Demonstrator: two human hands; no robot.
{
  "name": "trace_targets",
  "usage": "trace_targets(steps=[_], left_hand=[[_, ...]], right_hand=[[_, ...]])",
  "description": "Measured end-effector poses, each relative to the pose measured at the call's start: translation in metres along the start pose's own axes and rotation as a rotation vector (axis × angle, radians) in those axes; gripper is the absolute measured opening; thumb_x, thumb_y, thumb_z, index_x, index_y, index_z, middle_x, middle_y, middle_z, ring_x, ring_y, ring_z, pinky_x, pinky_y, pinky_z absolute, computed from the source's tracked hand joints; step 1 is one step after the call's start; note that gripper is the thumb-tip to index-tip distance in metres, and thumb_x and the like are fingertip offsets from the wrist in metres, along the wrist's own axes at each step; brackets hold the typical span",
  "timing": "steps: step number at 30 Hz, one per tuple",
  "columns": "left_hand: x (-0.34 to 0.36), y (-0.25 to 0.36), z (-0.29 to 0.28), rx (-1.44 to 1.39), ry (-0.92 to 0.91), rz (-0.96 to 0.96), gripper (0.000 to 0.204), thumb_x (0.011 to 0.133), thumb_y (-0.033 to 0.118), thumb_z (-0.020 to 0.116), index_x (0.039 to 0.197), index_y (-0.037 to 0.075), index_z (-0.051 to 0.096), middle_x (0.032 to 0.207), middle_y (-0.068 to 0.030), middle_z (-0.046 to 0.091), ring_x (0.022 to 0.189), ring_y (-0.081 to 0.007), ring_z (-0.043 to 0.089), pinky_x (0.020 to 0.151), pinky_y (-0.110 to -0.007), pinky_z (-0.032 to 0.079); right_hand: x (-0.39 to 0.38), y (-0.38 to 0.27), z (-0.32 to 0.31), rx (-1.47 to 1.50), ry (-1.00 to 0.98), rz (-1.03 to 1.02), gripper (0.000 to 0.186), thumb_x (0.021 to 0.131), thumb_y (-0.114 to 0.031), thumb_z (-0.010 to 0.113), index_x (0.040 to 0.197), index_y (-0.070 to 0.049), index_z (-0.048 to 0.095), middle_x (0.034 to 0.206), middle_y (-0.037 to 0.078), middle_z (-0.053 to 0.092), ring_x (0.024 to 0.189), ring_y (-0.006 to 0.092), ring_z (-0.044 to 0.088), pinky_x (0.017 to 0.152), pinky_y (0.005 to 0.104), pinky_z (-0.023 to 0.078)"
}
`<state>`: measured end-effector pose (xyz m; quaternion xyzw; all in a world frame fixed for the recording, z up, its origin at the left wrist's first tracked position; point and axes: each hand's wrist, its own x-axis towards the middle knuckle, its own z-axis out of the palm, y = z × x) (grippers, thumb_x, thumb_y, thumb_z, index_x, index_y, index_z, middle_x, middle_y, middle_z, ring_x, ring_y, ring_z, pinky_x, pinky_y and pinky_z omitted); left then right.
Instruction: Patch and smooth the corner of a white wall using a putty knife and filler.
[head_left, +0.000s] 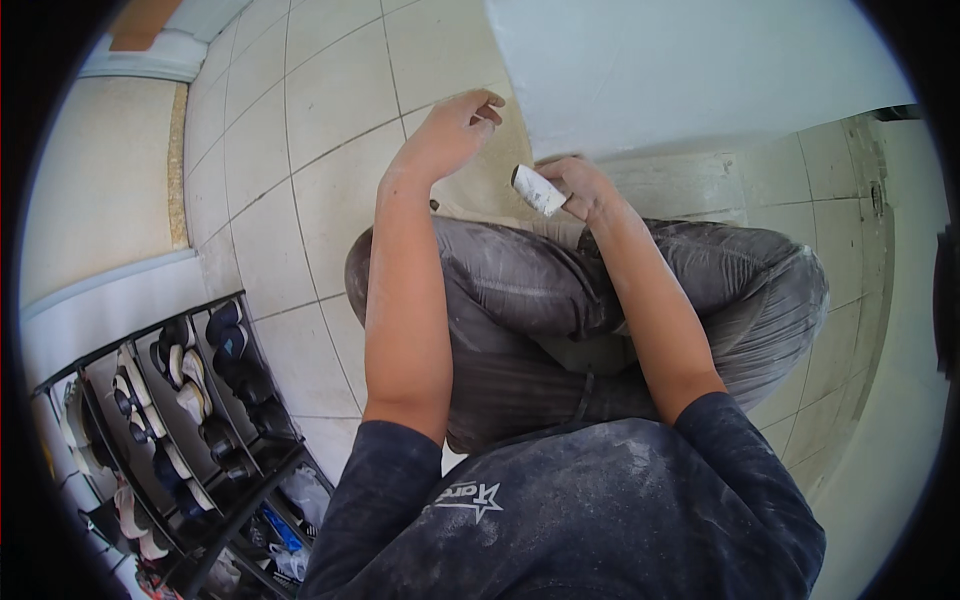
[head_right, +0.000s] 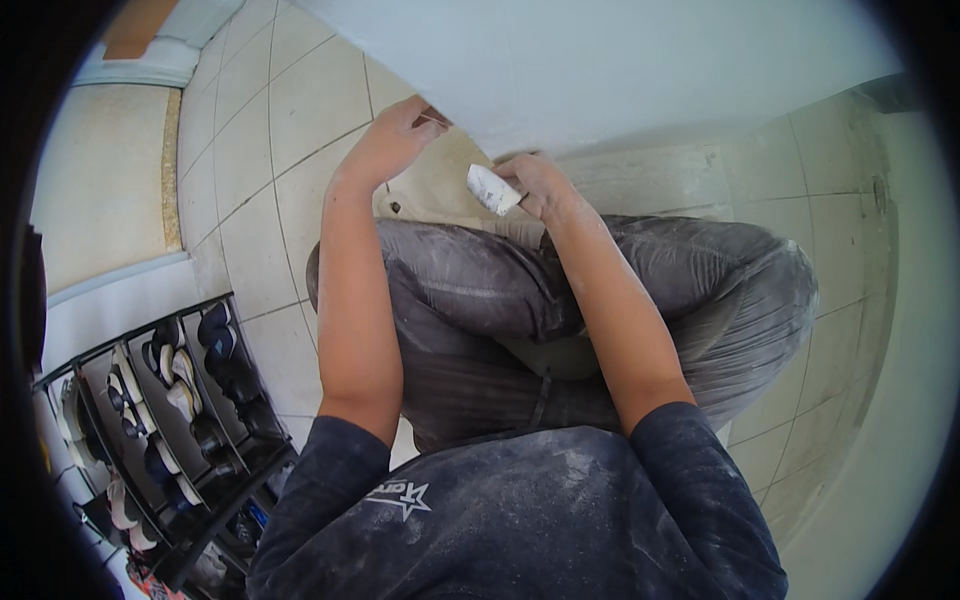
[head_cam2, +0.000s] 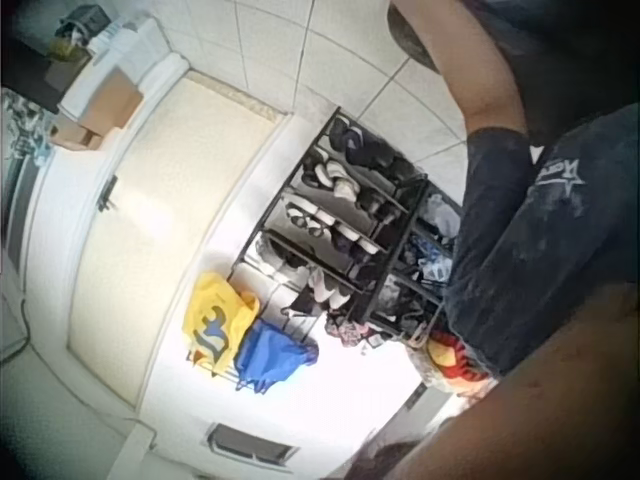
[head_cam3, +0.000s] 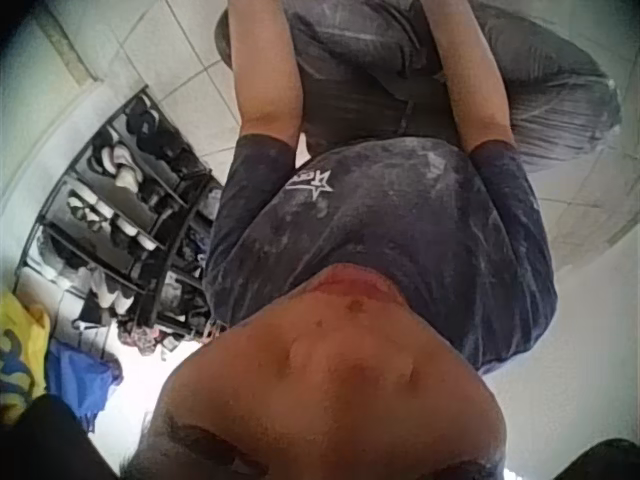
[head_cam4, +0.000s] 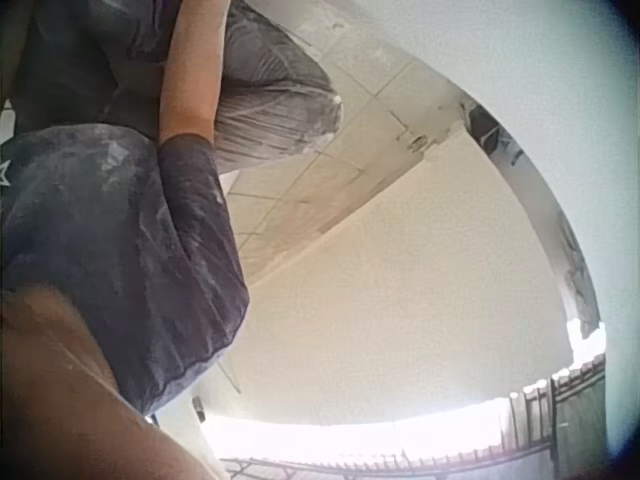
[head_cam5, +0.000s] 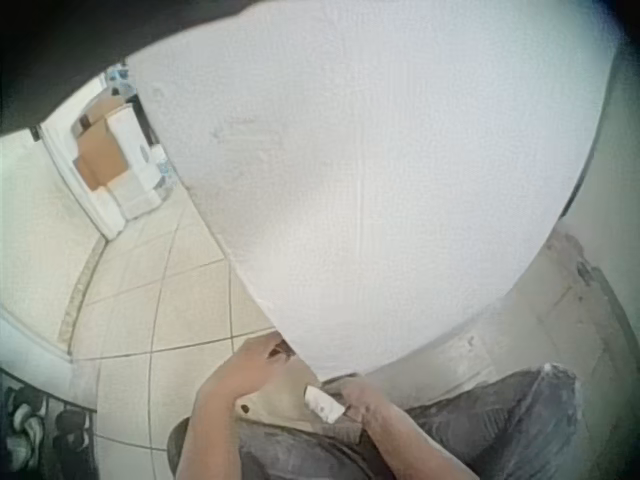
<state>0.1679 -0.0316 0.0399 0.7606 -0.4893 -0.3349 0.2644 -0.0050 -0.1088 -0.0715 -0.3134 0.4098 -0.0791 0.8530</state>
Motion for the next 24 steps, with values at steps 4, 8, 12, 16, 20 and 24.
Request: trace_targets(steps=[4, 8, 12, 16, 20, 24], left_hand=[[-0.005, -0.003, 0.0, 0.046, 0.023, -0.016, 0.034, 0.084, 0.013, 0.048, 0.115, 0.002, 0.055, 0.104, -0.0132, 0.063, 0.097, -0.0252, 0.058, 0.086, -0.033, 0.044], [-0.005, -0.01, -0.003, 0.026, 0.031, 0.021, 0.034, 0.083, 0.013, 0.049, 0.114, 0.002, 0.055, 0.104, -0.0128, 0.063, 0.099, -0.025, 0.058, 0.087, -0.033, 0.043], [-0.002, -0.015, -0.003, -0.005, 0.024, 0.002, 0.034, 0.083, 0.014, 0.049, 0.114, 0.002, 0.055, 0.104, -0.0119, 0.063, 0.099, -0.0242, 0.058, 0.087, -0.032, 0.043], [0.0, -0.014, -0.004, 0.005, 0.02, 0.044, 0.033, 0.084, 0.013, 0.049, 0.115, 0.002, 0.054, 0.105, -0.0111, 0.063, 0.1, -0.0242, 0.057, 0.087, -0.032, 0.043], [-0.004, -0.007, -0.009, -0.075, 0.031, -0.03, 0.033, 0.085, 0.014, 0.048, 0.115, 0.002, 0.054, 0.107, -0.0119, 0.062, 0.1, -0.0253, 0.057, 0.088, -0.033, 0.042], [-0.005, -0.002, -0.01, -0.011, 0.043, -0.066, 0.038, 0.083, 0.01, 0.048, 0.12, 0.0, 0.051, 0.104, -0.0084, 0.062, 0.1, -0.0198, 0.056, 0.087, -0.03, 0.041]], right_hand=[[0.001, 0.008, 0.007, -0.002, 0.017, -0.006, 0.022, 0.082, 0.001, 0.052, 0.098, 0.016, 0.057, 0.089, 0.019, 0.063, 0.074, 0.0251, 0.065, 0.064, 0.0348, 0.054], [0.002, 0.01, 0.003, 0.067, 0.015, -0.046, 0.021, 0.083, 0.002, 0.051, 0.097, 0.016, 0.057, 0.09, 0.02, 0.063, 0.075, 0.0263, 0.065, 0.066, 0.0356, 0.054], [0.007, 0.013, 0.007, 0.131, 0.013, -0.102, 0.021, 0.083, 0.004, 0.049, 0.098, 0.017, 0.056, 0.09, 0.021, 0.063, 0.076, 0.0272, 0.065, 0.066, 0.0371, 0.054], [0.009, 0.019, 0.011, -0.079, 0.319, -0.027, 0.021, 0.083, 0.005, 0.048, 0.1, 0.016, 0.054, 0.096, 0.023, 0.06, 0.082, 0.0297, 0.064, 0.068, 0.0402, 0.055], [0.006, 0.01, -0.002, 0.042, -0.031, -0.067, 0.022, 0.084, 0.003, 0.048, 0.099, 0.018, 0.054, 0.092, 0.02, 0.062, 0.076, 0.0258, 0.065, 0.066, 0.0369, 0.055], [0.01, 0.008, -0.003, 0.014, -0.052, 0.013, 0.021, 0.082, 0.007, 0.049, 0.099, 0.018, 0.053, 0.096, 0.023, 0.06, 0.083, 0.0321, 0.064, 0.07, 0.0418, 0.055]])
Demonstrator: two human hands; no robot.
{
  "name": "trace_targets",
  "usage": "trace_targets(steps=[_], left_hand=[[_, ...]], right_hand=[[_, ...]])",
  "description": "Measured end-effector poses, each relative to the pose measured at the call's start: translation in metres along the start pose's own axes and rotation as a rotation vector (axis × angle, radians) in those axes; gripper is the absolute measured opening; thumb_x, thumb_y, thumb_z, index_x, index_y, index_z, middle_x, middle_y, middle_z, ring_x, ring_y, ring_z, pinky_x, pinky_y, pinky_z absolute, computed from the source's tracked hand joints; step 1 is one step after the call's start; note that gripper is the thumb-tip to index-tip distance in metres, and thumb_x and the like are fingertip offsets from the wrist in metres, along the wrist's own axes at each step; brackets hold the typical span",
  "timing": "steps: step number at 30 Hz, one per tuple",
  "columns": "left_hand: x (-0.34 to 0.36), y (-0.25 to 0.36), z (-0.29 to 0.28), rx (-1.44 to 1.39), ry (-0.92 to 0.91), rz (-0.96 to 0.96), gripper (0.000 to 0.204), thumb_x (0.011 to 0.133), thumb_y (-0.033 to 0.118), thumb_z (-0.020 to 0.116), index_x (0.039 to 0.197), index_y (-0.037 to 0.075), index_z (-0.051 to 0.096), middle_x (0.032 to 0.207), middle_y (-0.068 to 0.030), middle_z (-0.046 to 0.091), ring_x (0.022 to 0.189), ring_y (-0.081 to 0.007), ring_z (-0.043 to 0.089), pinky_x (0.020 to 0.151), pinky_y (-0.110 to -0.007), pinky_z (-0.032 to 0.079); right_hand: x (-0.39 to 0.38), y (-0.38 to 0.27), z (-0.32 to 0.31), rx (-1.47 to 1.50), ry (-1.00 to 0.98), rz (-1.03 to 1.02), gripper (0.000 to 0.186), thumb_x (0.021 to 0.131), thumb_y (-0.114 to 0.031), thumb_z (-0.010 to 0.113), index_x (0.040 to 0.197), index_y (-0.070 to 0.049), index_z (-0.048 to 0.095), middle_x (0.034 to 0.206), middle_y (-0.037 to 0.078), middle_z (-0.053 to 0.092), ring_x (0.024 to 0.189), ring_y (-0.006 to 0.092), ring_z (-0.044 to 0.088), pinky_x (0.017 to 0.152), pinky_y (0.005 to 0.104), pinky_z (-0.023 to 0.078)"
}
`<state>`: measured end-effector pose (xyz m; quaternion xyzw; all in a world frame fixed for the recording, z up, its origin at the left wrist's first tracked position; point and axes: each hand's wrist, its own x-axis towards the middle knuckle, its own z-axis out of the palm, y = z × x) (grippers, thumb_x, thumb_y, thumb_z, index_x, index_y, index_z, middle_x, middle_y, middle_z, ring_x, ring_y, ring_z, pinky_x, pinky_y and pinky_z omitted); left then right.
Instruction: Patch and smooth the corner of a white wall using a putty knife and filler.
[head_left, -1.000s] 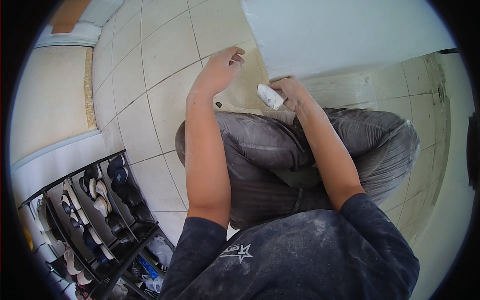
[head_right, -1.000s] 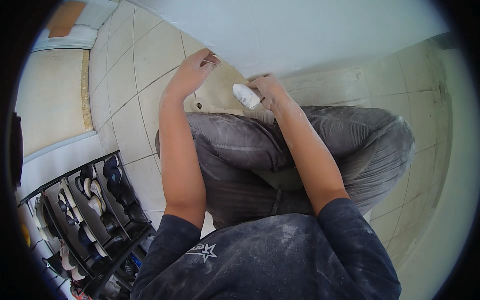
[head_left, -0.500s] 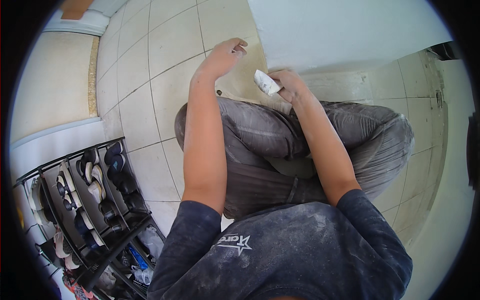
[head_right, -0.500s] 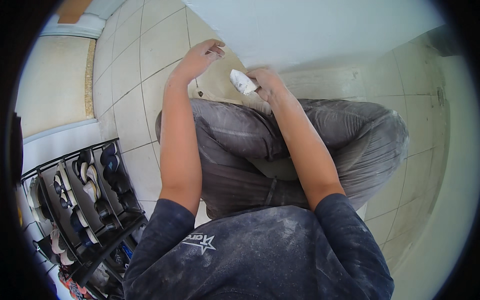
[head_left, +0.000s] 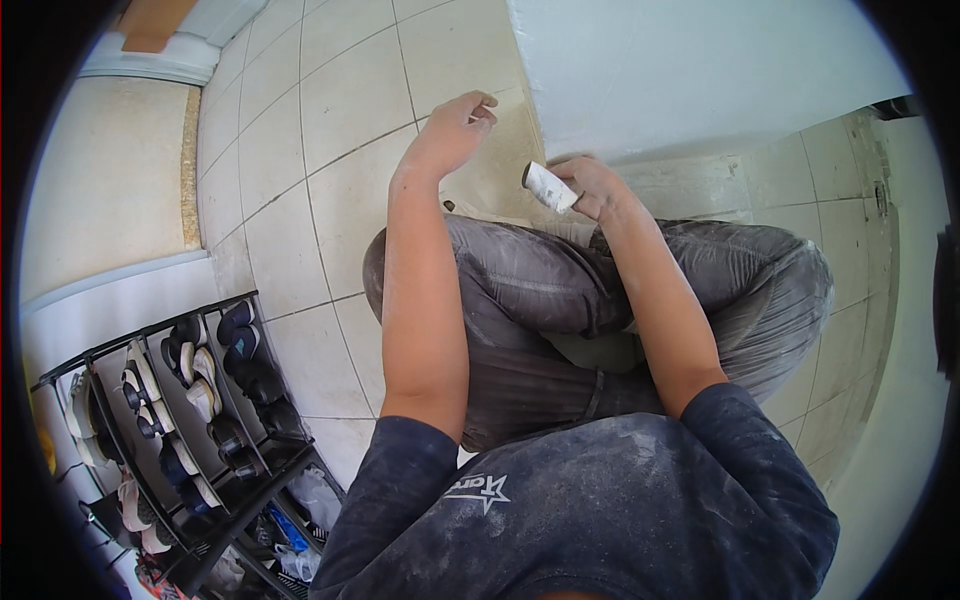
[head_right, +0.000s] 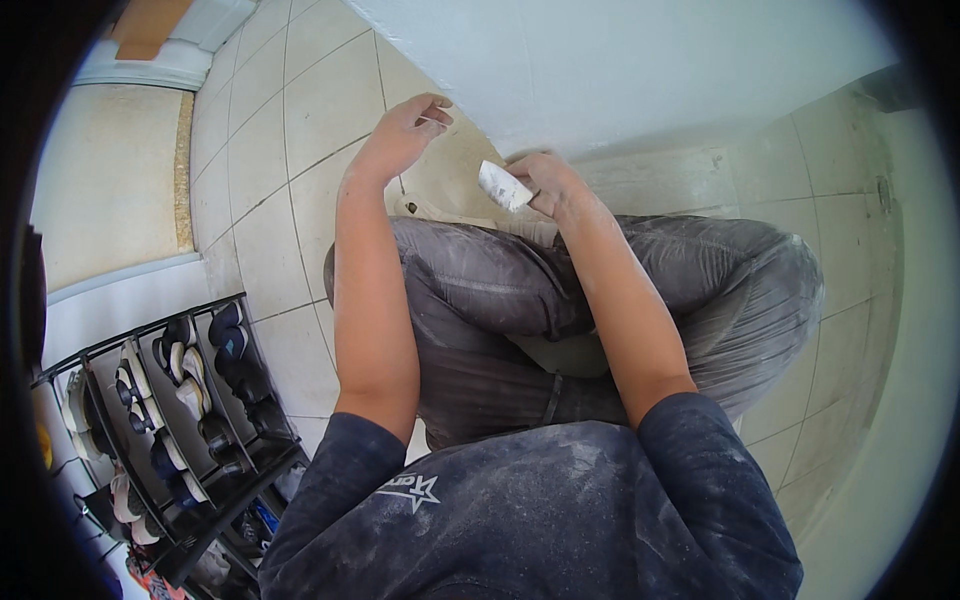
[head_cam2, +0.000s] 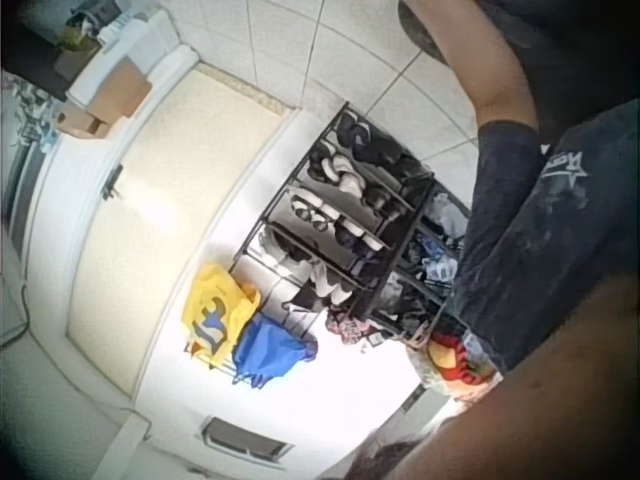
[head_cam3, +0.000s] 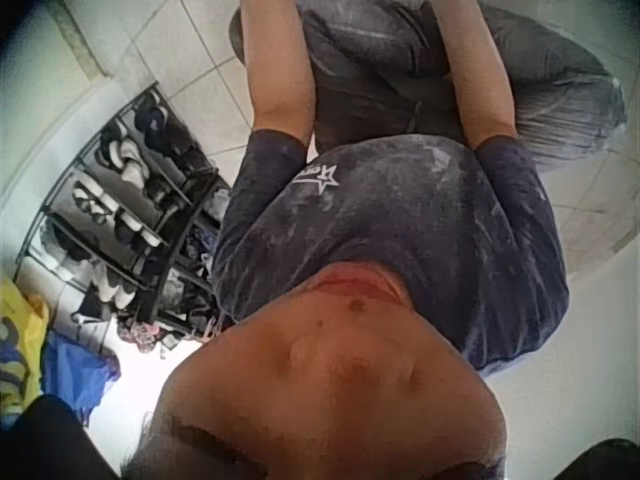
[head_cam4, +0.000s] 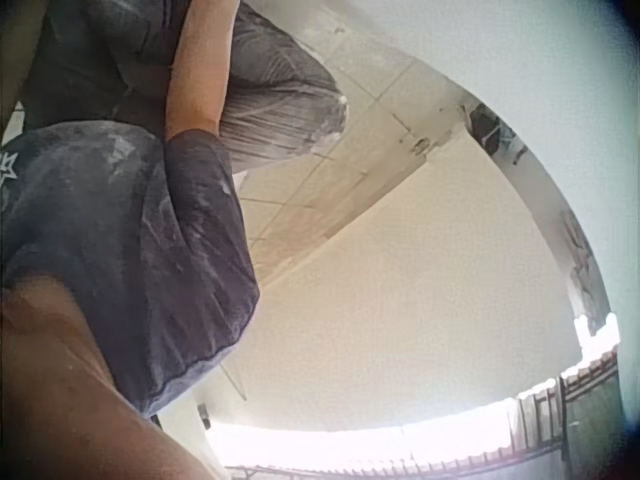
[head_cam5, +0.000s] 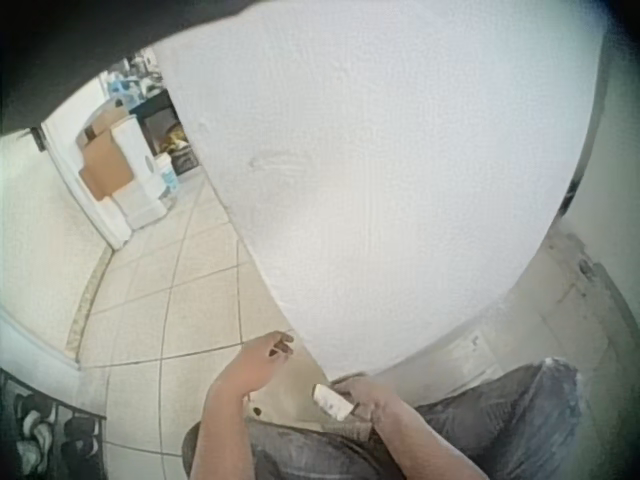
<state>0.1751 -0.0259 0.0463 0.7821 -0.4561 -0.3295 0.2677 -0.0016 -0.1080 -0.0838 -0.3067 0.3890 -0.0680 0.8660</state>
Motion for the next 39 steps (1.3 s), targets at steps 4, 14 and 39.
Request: trace_targets(steps=[4, 14, 39], left_hand=[[0.0, 0.002, 0.001, -0.048, -0.033, 0.07, 0.04, 0.083, 0.01, 0.049, 0.122, 0.001, 0.05, 0.105, -0.0083, 0.061, 0.101, -0.0206, 0.055, 0.087, -0.03, 0.041], [0.001, 0.003, 0.004, -0.002, -0.004, 0.049, 0.036, 0.084, 0.012, 0.049, 0.118, 0.0, 0.051, 0.106, -0.009, 0.062, 0.099, -0.0209, 0.057, 0.085, -0.031, 0.043], [0.021, -0.035, 0.028, 0.188, -0.483, -0.103, 0.029, 0.08, 0.02, 0.05, 0.101, 0.003, 0.06, 0.086, -0.0067, 0.062, 0.081, -0.0176, 0.059, 0.075, -0.03, 0.046]], right_hand=[[0.0, 0.005, 0.007, 0.021, 0.148, -0.038, 0.022, 0.082, 0.007, 0.049, 0.099, 0.019, 0.053, 0.096, 0.022, 0.06, 0.083, 0.0312, 0.064, 0.069, 0.0415, 0.055], [0.001, -0.002, 0.002, -0.058, 0.119, 0.077, 0.028, 0.086, 0.002, 0.044, 0.107, 0.02, 0.05, 0.099, 0.022, 0.06, 0.083, 0.0263, 0.064, 0.072, 0.0352, 0.054], [-0.12, -0.113, -0.069, -1.118, 0.449, 0.0, 0.049, 0.07, -0.009, 0.068, 0.112, 0.008, 0.048, 0.099, 0.014, 0.06, 0.086, 0.0228, 0.06, 0.069, 0.0377, 0.05]])
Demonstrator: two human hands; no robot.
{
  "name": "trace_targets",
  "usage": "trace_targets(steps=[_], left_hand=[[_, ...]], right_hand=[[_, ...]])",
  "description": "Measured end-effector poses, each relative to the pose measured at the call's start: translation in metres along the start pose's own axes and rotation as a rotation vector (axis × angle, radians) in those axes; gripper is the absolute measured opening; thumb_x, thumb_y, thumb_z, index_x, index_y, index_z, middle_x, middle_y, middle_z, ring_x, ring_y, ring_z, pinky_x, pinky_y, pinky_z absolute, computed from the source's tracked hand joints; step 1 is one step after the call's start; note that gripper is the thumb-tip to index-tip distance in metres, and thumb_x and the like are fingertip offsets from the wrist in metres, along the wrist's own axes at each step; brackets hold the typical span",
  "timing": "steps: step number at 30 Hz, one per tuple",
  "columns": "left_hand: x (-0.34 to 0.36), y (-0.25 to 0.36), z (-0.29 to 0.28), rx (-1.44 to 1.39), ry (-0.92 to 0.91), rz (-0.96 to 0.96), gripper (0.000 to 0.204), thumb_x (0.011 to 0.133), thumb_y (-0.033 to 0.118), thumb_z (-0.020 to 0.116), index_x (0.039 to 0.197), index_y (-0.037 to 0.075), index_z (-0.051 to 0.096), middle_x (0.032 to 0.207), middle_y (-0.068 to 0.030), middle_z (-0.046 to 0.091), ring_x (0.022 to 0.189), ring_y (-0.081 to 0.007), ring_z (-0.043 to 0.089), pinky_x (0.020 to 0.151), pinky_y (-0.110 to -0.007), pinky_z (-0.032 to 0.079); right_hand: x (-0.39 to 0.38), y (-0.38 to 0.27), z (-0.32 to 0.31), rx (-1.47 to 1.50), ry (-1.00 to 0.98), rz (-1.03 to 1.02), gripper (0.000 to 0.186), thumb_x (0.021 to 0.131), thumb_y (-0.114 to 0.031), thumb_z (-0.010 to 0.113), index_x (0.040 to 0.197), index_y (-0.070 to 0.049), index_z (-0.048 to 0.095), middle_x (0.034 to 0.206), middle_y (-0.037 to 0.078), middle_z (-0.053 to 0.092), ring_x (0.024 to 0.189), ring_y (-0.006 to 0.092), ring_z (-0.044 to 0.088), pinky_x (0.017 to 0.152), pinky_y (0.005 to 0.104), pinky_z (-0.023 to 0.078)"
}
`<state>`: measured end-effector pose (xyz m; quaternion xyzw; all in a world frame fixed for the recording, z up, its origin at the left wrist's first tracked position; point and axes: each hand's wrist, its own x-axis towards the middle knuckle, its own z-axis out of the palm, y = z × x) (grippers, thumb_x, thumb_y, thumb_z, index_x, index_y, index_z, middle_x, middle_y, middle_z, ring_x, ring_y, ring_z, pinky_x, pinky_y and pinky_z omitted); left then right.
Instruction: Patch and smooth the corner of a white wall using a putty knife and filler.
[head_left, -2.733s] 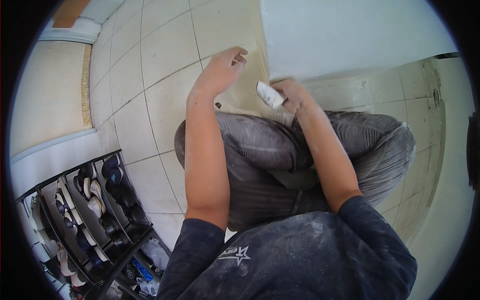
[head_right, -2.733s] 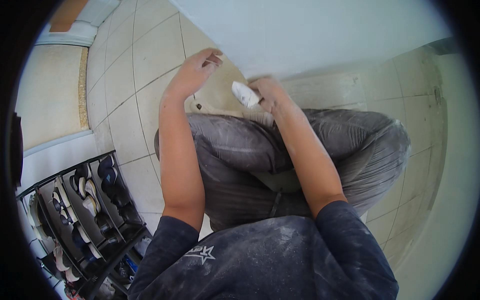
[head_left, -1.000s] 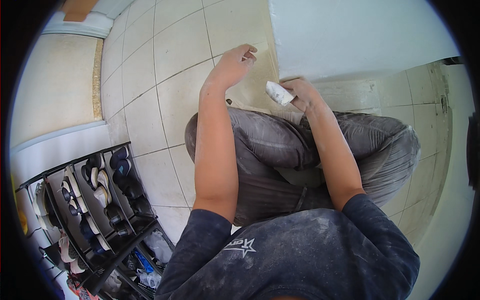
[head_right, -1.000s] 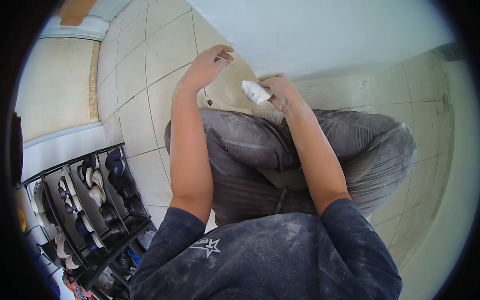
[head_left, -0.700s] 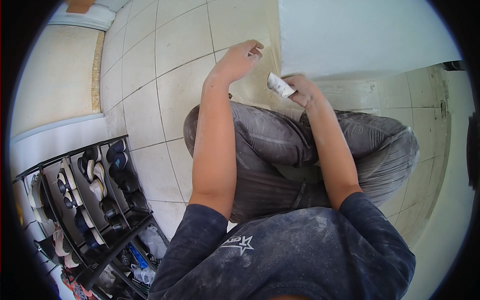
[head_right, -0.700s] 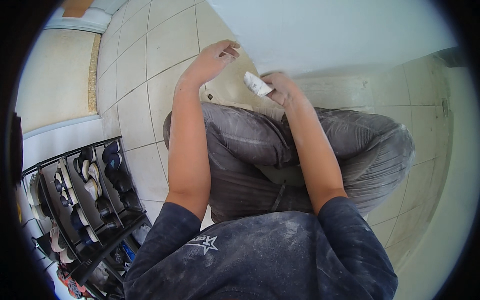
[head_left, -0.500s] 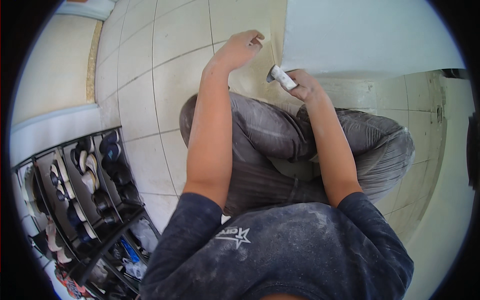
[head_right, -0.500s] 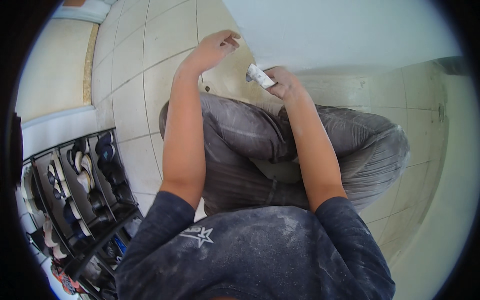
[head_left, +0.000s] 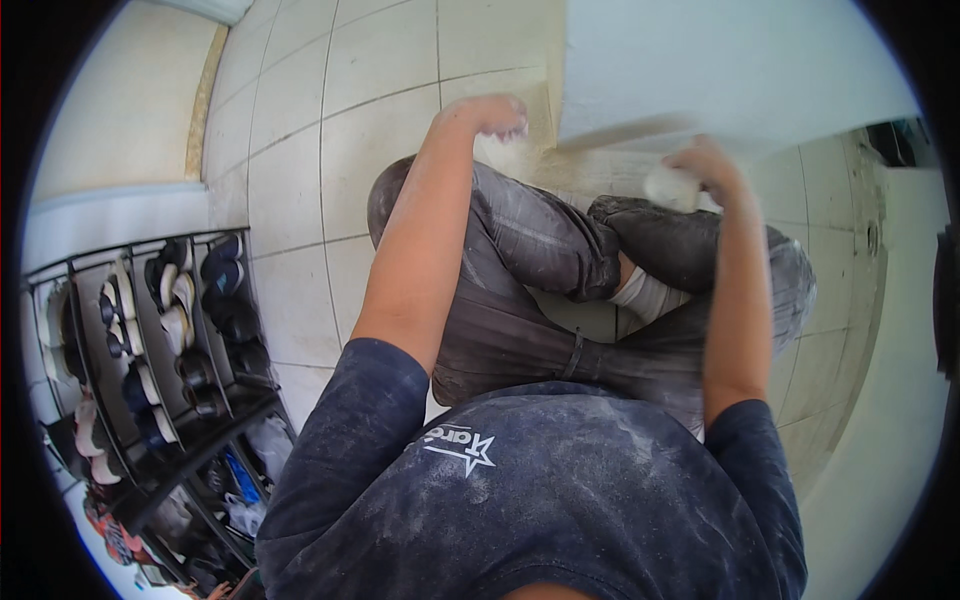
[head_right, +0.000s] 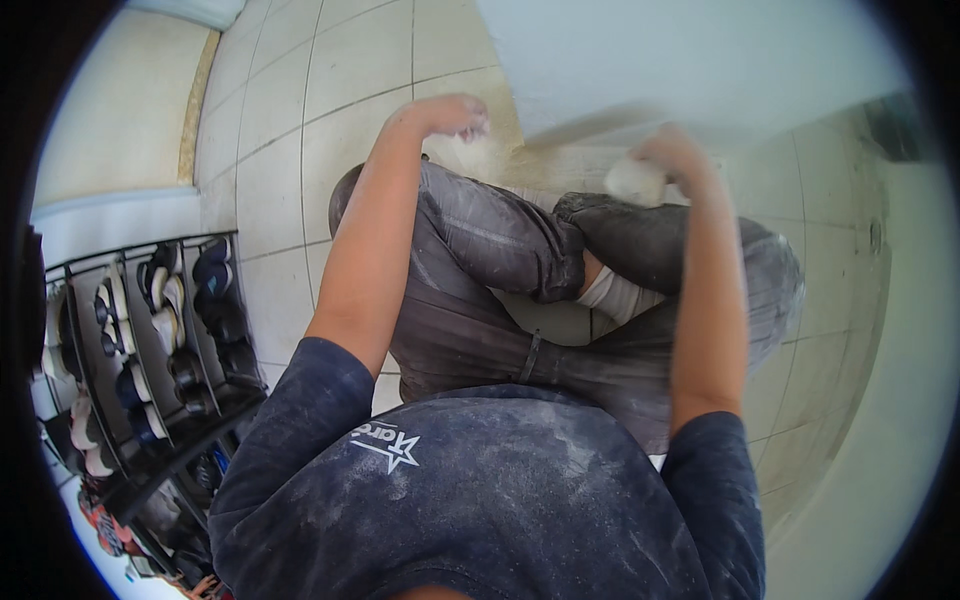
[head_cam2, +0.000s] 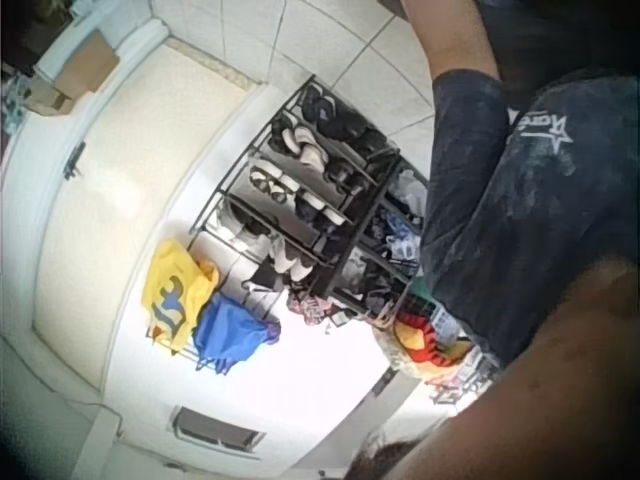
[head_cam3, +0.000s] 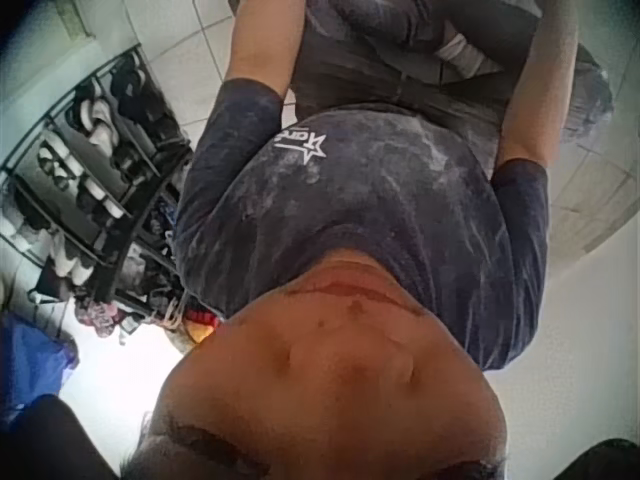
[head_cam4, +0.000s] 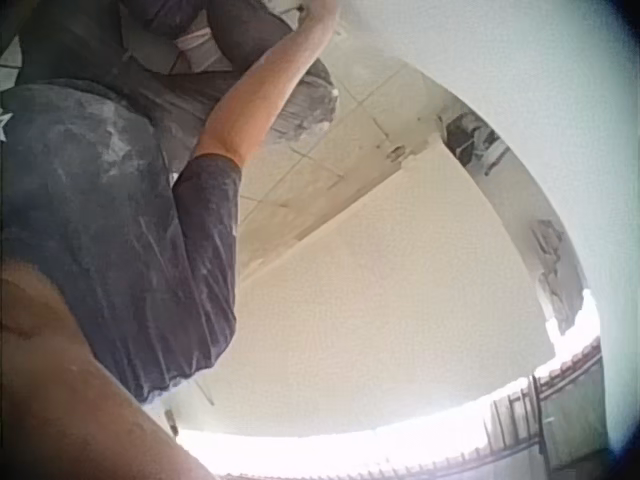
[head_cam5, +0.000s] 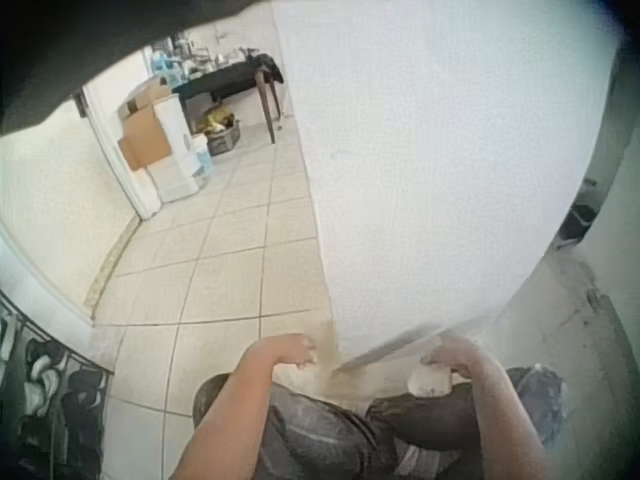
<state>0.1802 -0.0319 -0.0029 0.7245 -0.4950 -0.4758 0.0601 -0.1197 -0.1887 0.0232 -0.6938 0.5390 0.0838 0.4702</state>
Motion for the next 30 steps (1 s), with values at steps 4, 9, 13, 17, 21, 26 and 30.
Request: trace_targets(steps=[4, 9, 13, 17, 21, 26, 30], left_hand=[[-0.001, 0.022, 0.027, 0.056, -0.216, -0.026, 0.033, 0.079, 0.02, 0.051, 0.106, 0.003, 0.058, 0.089, -0.0081, 0.061, 0.08, -0.0171, 0.058, 0.076, -0.031, 0.046], [0.013, 0.047, 0.063, 0.185, -0.108, 0.135, 0.044, 0.083, 0.017, 0.05, 0.125, 0.004, 0.047, 0.102, -0.0133, 0.06, 0.086, -0.02, 0.06, 0.083, -0.033, 0.046], [0.027, 0.051, 0.072, 0.3, -0.035, 0.147, 0.054, 0.082, 0.019, 0.052, 0.132, 0.005, 0.041, 0.122, -0.0166, 0.055, 0.104, -0.0274, 0.056, 0.092, -0.035, 0.043], [0.02, 0.045, 0.052, 0.077, -0.076, 0.143, 0.043, 0.085, 0.014, 0.048, 0.127, 0.003, 0.047, 0.108, -0.0162, 0.061, 0.091, -0.0226, 0.061, 0.087, -0.034, 0.045], [-0.012, 0.035, 0.022, -0.004, 0.158, 0.087, 0.034, 0.082, 0.015, 0.05, 0.113, 0.005, 0.06, 0.101, -0.0147, 0.064, 0.087, -0.0221, 0.061, 0.083, -0.034, 0.046], [-0.039, 0.027, 0.007, -0.131, 0.727, -0.089, 0.03, 0.078, 0.017, 0.051, 0.103, 0.01, 0.065, 0.101, -0.016, 0.064, 0.092, -0.0299, 0.062, 0.082, -0.035, 0.047], [-0.038, 0.026, 0.005, -0.219, 0.842, -0.027, 0.028, 0.078, 0.016, 0.053, 0.102, 0.006, 0.064, 0.094, -0.0148, 0.065, 0.087, -0.0252, 0.061, 0.079, -0.033, 0.047]], right_hand=[[-0.042, 0.03, -0.053, 0.271, 0.13, -0.127, 0.057, 0.069, -0.011, 0.07, 0.117, 0.008, 0.045, 0.102, 0.017, 0.059, 0.093, 0.0255, 0.059, 0.08, 0.0362, 0.048], [-0.047, 0.057, -0.052, 0.418, 0.139, -0.166, 0.057, 0.069, -0.012, 0.071, 0.117, 0.008, 0.048, 0.105, 0.018, 0.059, 0.095, 0.026, 0.059, 0.083, 0.0353, 0.046], [-0.025, 0.047, -0.038, 0.239, 0.141, -0.205, 0.059, 0.068, -0.012, 0.071, 0.117, 0.01, 0.048, 0.106, 0.019, 0.059, 0.096, 0.0255, 0.059, 0.083, 0.0353, 0.046], [-0.028, 0.041, -0.032, 0.061, 0.053, -0.274, 0.057, 0.069, -0.01, 0.071, 0.117, 0.01, 0.048, 0.103, 0.018, 0.06, 0.093, 0.0247, 0.06, 0.081, 0.0346, 0.047], [-0.051, 0.03, -0.037, 0.386, -0.153, -0.158, 0.074, 0.071, -0.015, 0.072, 0.129, 0.01, 0.036, 0.118, 0.025, 0.053, 0.104, 0.0305, 0.056, 0.084, 0.0392, 0.047], [-0.059, -0.002, 0.012, 0.843, -0.361, -0.197, 0.04, 0.076, -0.008, 0.07, 0.107, 0.009, 0.051, 0.093, 0.017, 0.063, 0.075, 0.0227, 0.065, 0.06, 0.0335, 0.055], [-0.021, -0.022, 0.091, 0.881, -0.376, -0.122, 0.067, 0.077, 0.0, 0.066, 0.123, 0.02, 0.021, 0.099, 0.027, 0.058, 0.084, 0.0295, 0.064, 0.066, 0.0388, 0.056]])
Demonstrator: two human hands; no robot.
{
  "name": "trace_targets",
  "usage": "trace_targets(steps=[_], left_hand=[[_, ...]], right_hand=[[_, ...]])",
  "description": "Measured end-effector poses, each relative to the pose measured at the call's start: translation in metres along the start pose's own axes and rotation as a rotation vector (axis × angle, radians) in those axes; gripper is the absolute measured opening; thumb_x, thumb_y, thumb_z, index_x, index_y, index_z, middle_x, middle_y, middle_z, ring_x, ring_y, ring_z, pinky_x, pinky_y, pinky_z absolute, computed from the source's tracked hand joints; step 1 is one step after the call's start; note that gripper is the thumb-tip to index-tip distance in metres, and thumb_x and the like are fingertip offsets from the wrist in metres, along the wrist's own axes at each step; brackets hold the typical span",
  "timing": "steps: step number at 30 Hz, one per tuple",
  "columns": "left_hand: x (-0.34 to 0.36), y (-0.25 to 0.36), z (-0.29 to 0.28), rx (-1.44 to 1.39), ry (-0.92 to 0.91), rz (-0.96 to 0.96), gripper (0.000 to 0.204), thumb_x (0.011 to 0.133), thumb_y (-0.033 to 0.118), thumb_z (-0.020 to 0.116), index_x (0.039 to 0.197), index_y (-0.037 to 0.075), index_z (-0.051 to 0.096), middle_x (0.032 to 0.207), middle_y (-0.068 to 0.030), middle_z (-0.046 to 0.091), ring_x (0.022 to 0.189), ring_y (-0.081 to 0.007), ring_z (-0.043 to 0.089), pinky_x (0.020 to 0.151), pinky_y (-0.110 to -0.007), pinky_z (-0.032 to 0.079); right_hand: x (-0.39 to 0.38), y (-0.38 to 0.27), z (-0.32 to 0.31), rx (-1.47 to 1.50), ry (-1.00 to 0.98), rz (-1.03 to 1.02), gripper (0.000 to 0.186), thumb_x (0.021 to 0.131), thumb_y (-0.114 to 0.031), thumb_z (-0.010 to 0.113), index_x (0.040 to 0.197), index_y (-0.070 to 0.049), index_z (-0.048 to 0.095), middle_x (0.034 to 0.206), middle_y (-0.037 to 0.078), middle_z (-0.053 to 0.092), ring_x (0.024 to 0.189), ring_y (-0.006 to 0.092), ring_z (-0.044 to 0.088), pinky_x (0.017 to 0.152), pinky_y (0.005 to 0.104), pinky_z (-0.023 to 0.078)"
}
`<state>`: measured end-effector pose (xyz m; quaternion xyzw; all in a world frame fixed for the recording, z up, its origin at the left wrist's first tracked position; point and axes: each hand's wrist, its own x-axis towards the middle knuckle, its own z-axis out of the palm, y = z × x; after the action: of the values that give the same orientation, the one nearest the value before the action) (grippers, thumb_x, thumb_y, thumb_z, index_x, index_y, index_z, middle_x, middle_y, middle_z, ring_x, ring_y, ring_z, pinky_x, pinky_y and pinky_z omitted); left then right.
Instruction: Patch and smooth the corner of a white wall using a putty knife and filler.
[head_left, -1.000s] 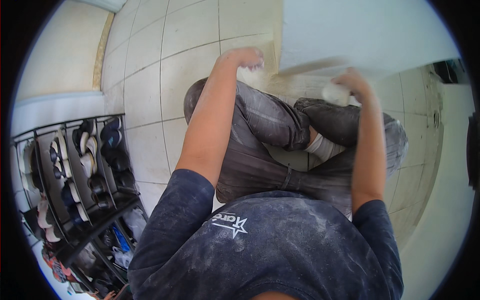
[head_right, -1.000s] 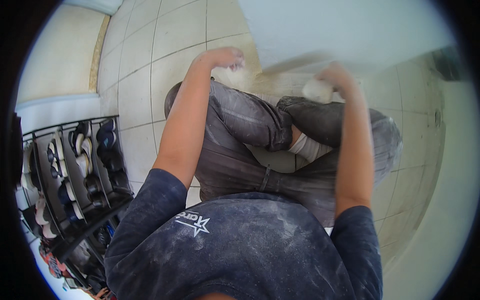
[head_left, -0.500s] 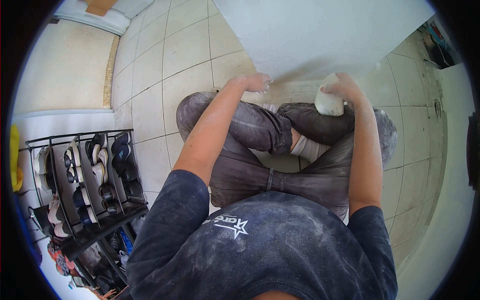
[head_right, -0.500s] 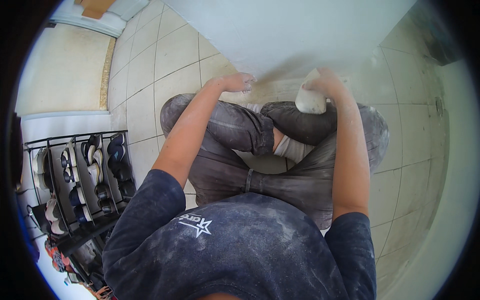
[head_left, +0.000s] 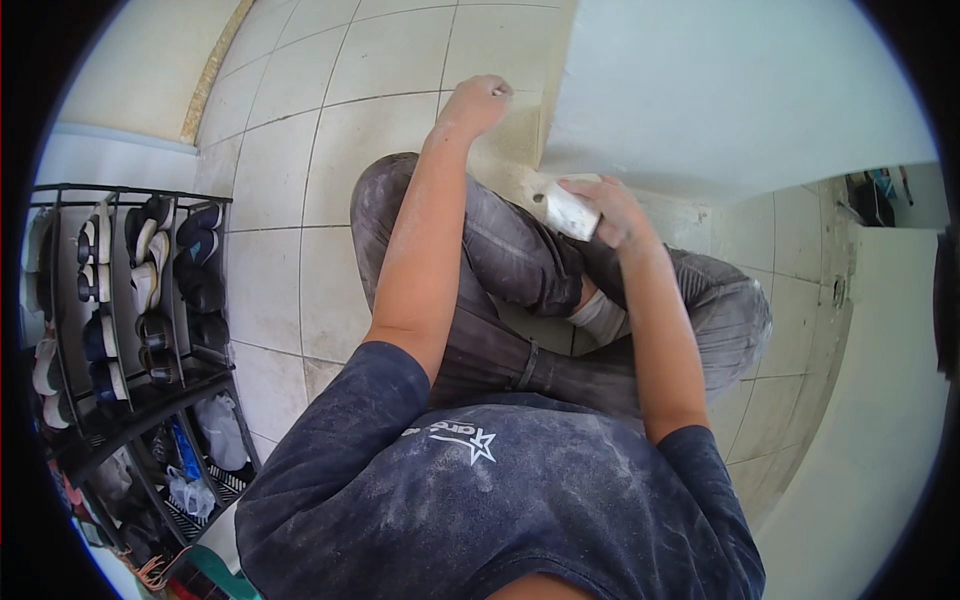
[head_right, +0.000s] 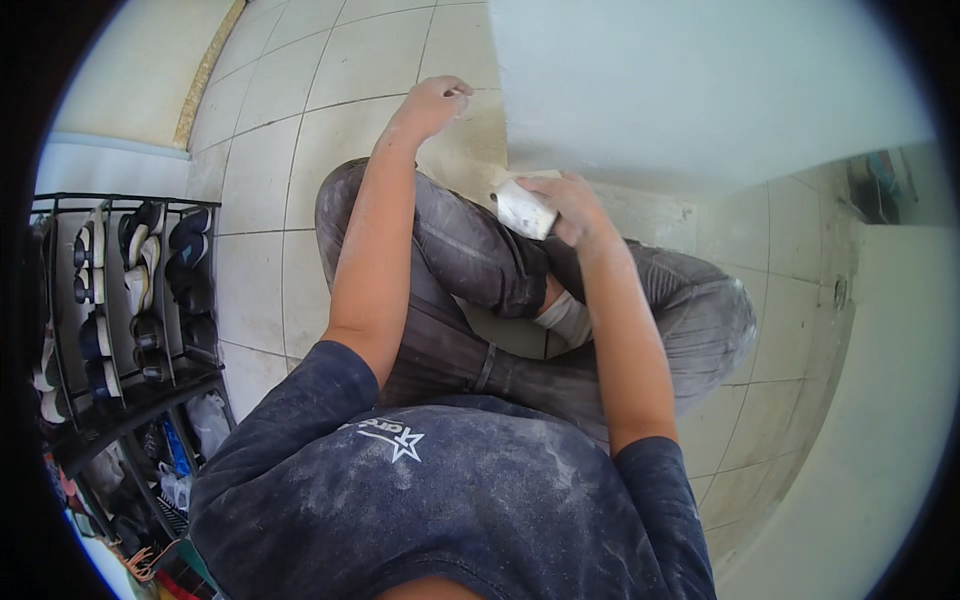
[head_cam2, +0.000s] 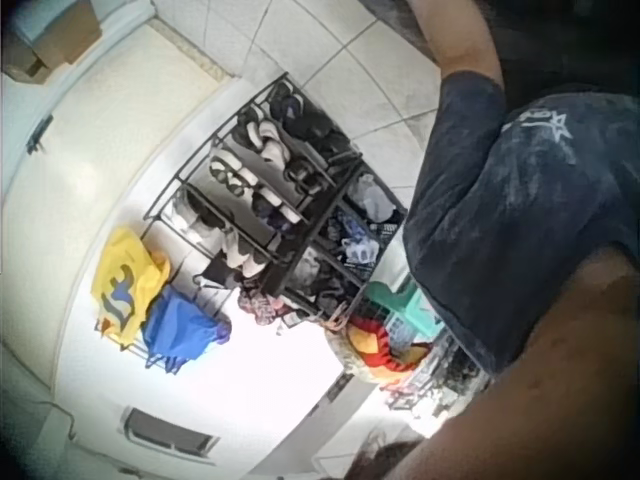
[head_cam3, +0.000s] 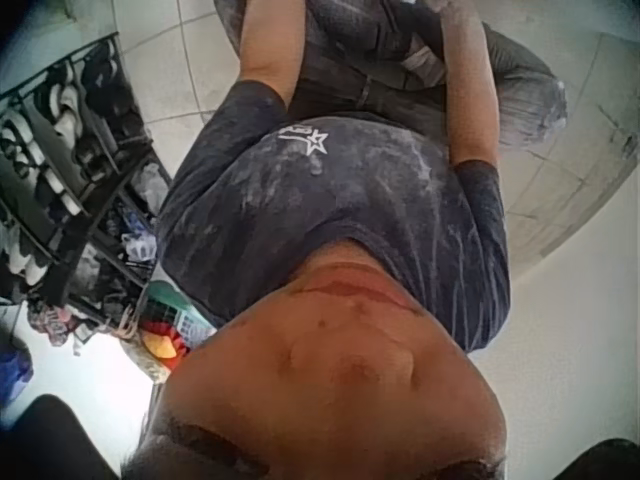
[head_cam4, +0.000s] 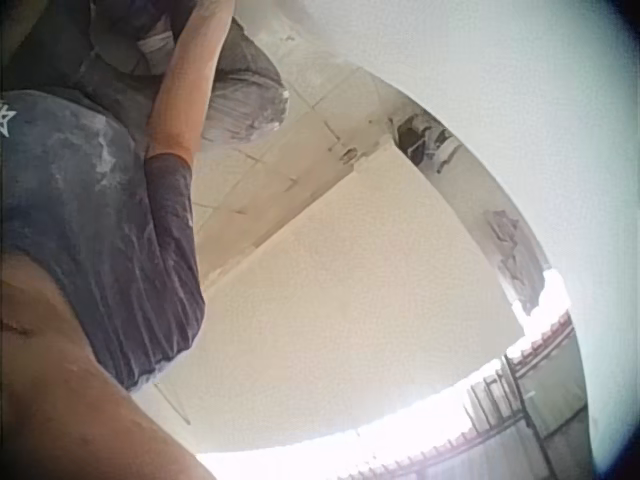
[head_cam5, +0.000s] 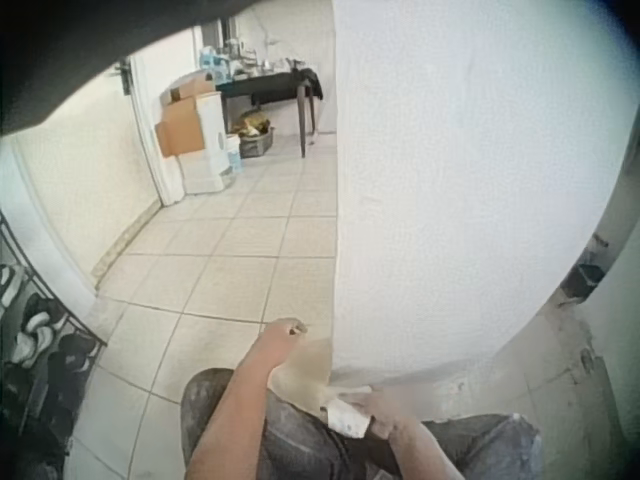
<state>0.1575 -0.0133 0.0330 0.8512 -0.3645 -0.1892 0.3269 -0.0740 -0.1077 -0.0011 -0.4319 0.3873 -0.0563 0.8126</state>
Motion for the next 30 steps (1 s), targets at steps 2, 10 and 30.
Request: trace_targets(steps=[2, 10, 30], left_hand=[[0.002, -0.001, -0.004, -0.125, -0.046, 0.039, 0.029, 0.079, 0.016, 0.054, 0.104, 0.004, 0.063, 0.089, -0.0132, 0.065, 0.08, -0.0193, 0.061, 0.074, -0.031, 0.047], [0.006, -0.005, -0.037, -0.217, 0.019, -0.01, 0.031, 0.081, 0.017, 0.056, 0.108, 0.003, 0.06, 0.091, -0.0122, 0.063, 0.082, -0.021, 0.06, 0.075, -0.032, 0.047], [-0.02, 0.008, -0.052, -0.251, 0.084, -0.046, 0.03, 0.084, 0.016, 0.055, 0.11, 0.002, 0.059, 0.095, -0.0098, 0.062, 0.089, -0.0185, 0.057, 0.08, -0.03, 0.044]], right_hand=[[0.035, 0.017, 0.011, 0.206, -0.099, 0.033, 0.059, 0.078, 0.004, 0.063, 0.12, 0.022, 0.026, 0.1, 0.027, 0.057, 0.086, 0.0299, 0.063, 0.067, 0.0401, 0.056], [0.078, 0.033, 0.013, 0.106, -0.106, 0.016, 0.028, 0.089, -0.006, 0.045, 0.105, 0.016, 0.053, 0.097, 0.018, 0.062, 0.082, 0.0231, 0.064, 0.072, 0.0323, 0.053], [0.066, 0.026, 0.022, 0.204, -0.02, -0.011, 0.029, 0.088, -0.005, 0.049, 0.107, 0.016, 0.053, 0.094, 0.018, 0.063, 0.077, 0.0223, 0.065, 0.065, 0.0304, 0.054]])
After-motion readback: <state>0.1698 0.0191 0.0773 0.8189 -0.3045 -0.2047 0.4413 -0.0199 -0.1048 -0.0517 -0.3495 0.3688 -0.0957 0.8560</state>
